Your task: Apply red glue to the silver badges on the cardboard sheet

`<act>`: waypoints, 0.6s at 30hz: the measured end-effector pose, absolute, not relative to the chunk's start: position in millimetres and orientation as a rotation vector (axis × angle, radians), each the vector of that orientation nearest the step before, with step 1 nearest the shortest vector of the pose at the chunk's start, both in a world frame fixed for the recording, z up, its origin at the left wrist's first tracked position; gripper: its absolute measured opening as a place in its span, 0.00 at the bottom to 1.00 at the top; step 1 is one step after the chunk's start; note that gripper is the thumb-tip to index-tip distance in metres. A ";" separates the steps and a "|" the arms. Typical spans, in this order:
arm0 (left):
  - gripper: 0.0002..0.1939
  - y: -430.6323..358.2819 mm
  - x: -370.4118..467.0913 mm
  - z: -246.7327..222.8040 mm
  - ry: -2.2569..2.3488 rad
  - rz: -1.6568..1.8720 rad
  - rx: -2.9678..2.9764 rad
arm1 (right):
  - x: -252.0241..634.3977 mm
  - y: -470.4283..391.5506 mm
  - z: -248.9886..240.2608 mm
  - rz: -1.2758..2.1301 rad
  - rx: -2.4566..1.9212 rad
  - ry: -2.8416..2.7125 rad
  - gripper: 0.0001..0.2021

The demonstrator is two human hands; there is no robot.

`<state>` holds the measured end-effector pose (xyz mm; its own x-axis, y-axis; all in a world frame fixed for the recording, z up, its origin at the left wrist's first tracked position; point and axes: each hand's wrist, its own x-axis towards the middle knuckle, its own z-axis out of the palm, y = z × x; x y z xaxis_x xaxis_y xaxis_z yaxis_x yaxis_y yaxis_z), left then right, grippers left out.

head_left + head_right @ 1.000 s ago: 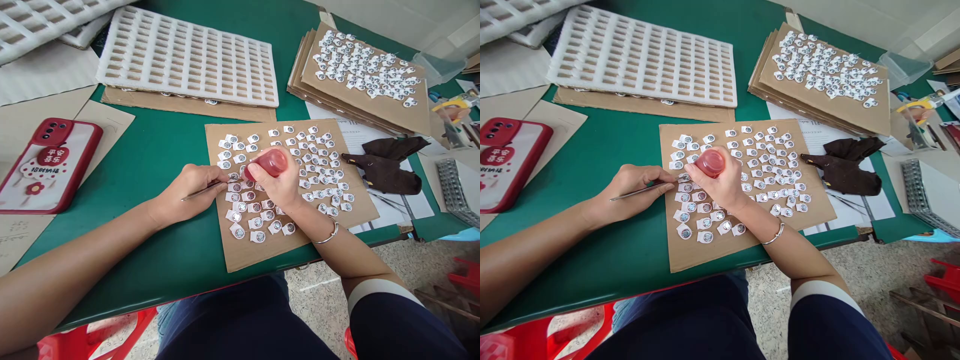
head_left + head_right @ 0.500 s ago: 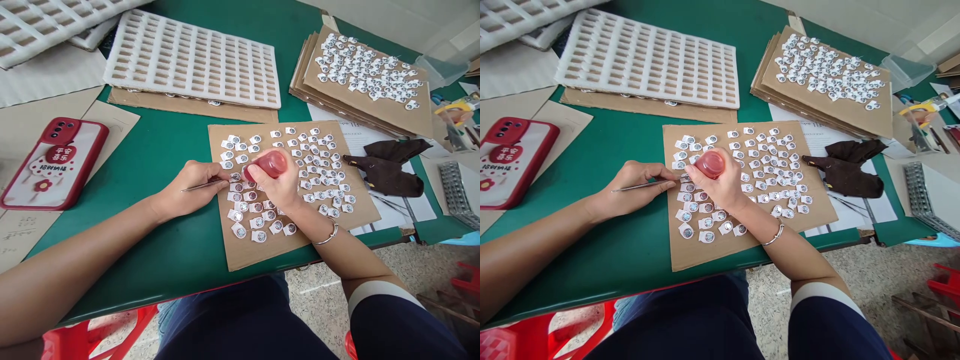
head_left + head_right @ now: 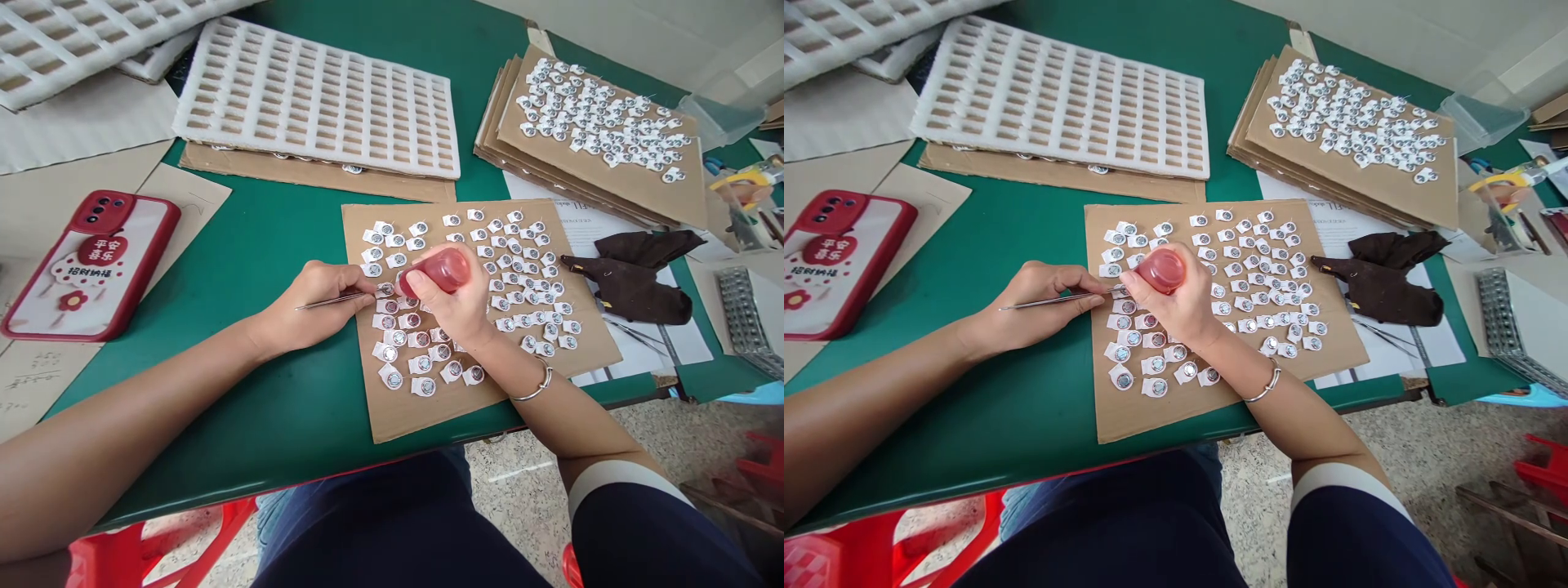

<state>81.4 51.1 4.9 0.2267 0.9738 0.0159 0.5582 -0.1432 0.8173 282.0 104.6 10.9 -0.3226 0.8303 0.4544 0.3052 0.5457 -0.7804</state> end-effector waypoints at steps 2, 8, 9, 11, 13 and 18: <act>0.08 51.2 81.4 5.0 1.420 0.750 1.802 | 282.0 104.4 10.4 0.735 -0.918 -1.871 0.13; 0.08 51.3 82.0 6.5 1.427 0.736 1.776 | 281.0 104.3 9.7 0.745 -0.931 -1.881 0.13; 0.09 51.4 82.3 6.8 1.428 0.733 1.772 | 280.9 104.3 9.6 0.742 -0.929 -1.880 0.13; 0.09 51.5 83.0 7.4 1.431 0.730 1.767 | 280.7 104.6 9.2 0.739 -0.914 -1.876 0.13; 0.09 51.5 83.3 7.7 1.431 0.728 1.765 | 280.6 104.9 9.1 0.739 -0.905 -1.871 0.13; 0.10 51.2 82.5 7.6 1.425 0.729 1.767 | 280.8 104.3 10.1 0.736 -0.927 -1.888 0.13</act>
<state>82.5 51.2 7.6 0.2217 0.9749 -0.0191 0.5550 -0.1101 0.8245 280.8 104.3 10.1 -0.3321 0.8294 0.4492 0.3067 0.5453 -0.7801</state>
